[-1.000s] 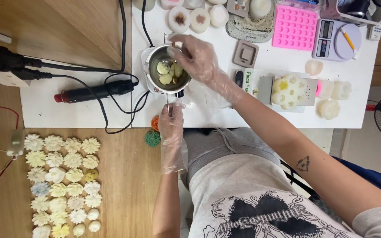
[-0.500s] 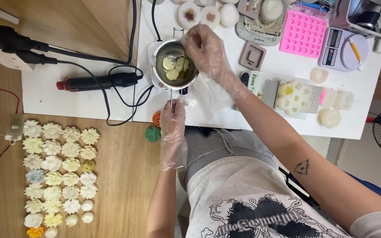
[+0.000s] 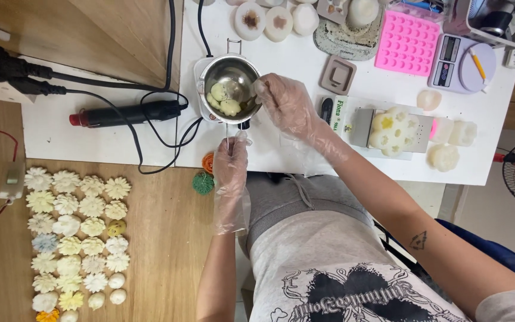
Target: Melting wax chunks in a small metal pot on a heating plate and using a heat gun to heat the wax further.
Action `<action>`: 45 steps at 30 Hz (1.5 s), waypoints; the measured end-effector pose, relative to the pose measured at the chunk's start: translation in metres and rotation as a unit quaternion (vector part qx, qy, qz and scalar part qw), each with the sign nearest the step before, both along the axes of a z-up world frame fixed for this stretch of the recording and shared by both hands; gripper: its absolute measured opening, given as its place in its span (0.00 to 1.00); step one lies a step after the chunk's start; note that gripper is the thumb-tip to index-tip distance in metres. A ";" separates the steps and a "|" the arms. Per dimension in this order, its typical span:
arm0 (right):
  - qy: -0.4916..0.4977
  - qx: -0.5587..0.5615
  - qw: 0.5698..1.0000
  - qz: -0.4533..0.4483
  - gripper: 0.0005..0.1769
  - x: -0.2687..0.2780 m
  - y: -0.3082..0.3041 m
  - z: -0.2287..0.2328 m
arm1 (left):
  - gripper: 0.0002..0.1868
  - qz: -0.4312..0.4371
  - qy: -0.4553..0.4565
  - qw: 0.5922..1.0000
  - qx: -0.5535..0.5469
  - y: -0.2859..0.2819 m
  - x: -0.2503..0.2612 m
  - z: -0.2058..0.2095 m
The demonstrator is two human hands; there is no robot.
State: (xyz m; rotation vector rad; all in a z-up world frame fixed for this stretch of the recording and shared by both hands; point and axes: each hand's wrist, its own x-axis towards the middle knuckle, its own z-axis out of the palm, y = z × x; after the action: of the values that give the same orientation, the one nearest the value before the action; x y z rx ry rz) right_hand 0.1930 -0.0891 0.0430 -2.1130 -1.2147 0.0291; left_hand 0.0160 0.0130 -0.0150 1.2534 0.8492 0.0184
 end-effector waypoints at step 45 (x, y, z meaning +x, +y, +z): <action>0.049 0.071 0.976 -0.198 0.11 -0.046 0.006 -0.017 | 0.14 -0.018 0.058 0.994 0.087 0.019 -0.003 0.015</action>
State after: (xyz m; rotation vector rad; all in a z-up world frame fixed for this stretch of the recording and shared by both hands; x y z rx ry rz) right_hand 0.1473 -0.0830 0.0256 -2.1612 -0.7005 -0.1267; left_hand 0.0126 0.0324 -0.0001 1.4447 0.9406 -0.0085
